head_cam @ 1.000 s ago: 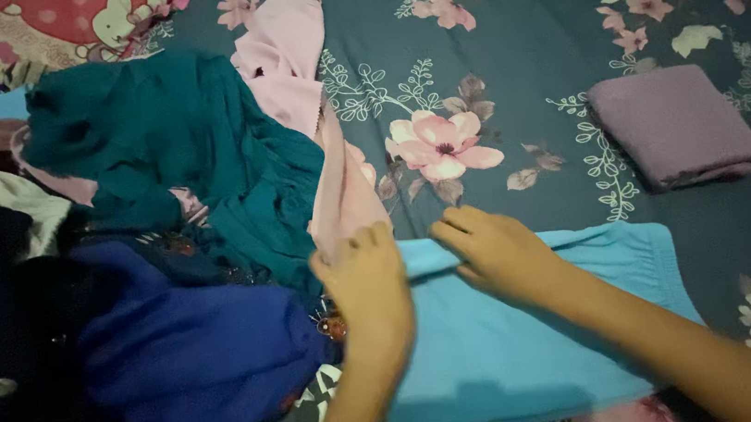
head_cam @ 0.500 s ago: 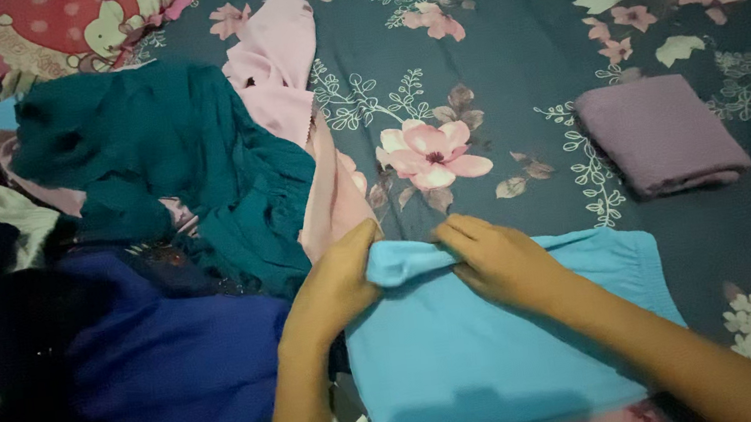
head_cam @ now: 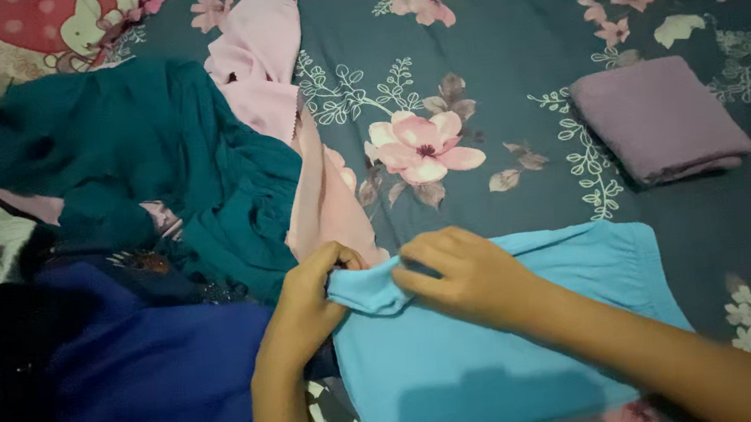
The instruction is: The person folds a purple long-sleeved shirt and a light blue pair of shorts on a bed. The shirt is folded into a compact rectangle and placed aside, then the shorts are folded similarly and placed next to the shirt.
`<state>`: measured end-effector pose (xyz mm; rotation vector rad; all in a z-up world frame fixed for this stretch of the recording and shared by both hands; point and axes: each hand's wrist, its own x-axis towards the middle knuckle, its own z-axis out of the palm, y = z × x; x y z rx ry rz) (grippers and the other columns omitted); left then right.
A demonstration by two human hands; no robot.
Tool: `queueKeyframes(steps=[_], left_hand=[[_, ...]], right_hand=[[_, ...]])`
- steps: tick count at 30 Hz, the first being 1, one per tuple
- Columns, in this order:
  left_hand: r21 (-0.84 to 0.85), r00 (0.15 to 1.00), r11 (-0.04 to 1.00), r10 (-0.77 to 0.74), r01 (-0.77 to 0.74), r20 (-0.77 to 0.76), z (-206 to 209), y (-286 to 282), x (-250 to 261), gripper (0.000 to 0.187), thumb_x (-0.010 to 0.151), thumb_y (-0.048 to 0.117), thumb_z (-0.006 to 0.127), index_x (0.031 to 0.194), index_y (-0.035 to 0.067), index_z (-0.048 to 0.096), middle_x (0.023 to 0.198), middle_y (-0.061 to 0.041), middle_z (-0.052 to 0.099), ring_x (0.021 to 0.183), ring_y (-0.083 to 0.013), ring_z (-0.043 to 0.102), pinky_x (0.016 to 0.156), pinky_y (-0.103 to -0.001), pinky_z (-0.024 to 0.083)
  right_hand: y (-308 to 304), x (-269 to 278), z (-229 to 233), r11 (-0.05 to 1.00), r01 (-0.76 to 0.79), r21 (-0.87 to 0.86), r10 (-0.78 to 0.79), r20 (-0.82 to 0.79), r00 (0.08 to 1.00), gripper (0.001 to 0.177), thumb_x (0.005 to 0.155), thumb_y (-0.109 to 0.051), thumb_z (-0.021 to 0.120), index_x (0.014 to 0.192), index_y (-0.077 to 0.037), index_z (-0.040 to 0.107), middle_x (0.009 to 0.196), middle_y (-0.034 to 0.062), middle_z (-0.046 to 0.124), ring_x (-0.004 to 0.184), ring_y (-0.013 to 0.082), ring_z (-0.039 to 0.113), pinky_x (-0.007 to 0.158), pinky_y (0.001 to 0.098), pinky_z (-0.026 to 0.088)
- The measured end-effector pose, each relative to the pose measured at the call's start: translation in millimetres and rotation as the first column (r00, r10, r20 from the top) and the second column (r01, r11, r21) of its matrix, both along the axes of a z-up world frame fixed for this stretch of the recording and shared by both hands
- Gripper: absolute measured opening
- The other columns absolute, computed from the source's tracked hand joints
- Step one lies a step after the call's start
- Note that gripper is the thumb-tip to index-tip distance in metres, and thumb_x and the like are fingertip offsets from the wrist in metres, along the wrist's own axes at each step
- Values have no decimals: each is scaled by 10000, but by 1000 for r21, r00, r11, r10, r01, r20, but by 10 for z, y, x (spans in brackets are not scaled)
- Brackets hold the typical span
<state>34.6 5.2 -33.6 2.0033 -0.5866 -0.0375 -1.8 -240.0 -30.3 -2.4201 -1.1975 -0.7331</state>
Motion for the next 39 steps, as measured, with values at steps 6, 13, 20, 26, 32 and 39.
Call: queueKeyframes(steps=[6, 13, 20, 26, 32, 39], left_hand=[[22, 984, 996, 94, -92, -149, -56, 148, 29, 200, 796, -65, 660, 960, 49, 660, 817, -38, 620, 688, -116, 561, 619, -276, 467], [-14, 998, 999, 50, -51, -35, -207, 300, 110, 256, 774, -71, 626, 989, 49, 693, 878, -38, 645, 763, -112, 617, 699, -256, 498], [-21, 997, 997, -69, 69, -33, -119, 315, 76, 309, 769, -70, 630, 1061, 29, 653, 988, -57, 636, 808, -141, 622, 688, -291, 498], [10, 981, 993, -113, 116, -156, -21, 324, 23, 206, 756, -93, 615, 911, 33, 668, 1074, -42, 601, 724, -123, 596, 669, -263, 516], [99, 992, 993, -49, 60, -119, 116, 324, -60, 126, 789, -10, 660, 881, 63, 704, 1067, -48, 615, 844, -164, 642, 698, -301, 559], [295, 963, 955, -81, 2, 256, 256, 28, -573, 378, 723, 306, 821, 1036, 142, 689, 1102, -61, 651, 1083, -290, 610, 886, -411, 457]], right_hand=[[113, -104, -53, 988, -75, 132, 91, -118, 989, 352, 770, -111, 753, 1095, -41, 636, 1133, 107, 649, 1007, 303, 650, 871, 412, 519], [46, -298, -93, 994, -88, 58, 99, -236, 967, 315, 825, -128, 759, 1113, -70, 648, 1133, 84, 646, 1045, 291, 646, 911, 413, 523], [-392, -407, 45, 998, -49, 42, 57, -234, 971, 443, 745, -87, 755, 1181, -87, 680, 1165, 85, 663, 1076, 289, 653, 902, 414, 523], [-794, -423, 128, 976, 214, -24, -214, -221, 952, 283, 770, -94, 772, 1046, -93, 707, 1074, 53, 699, 1005, 250, 682, 842, 390, 538], [-974, -371, 172, 964, 260, -61, -265, -327, 907, 204, 778, -133, 781, 972, -92, 730, 1005, 36, 710, 922, 221, 690, 795, 357, 552], [-1440, -357, 206, 917, 389, -82, -385, -435, 814, 233, 742, -188, 787, 957, -109, 739, 1004, 34, 702, 943, 220, 685, 805, 359, 541]])
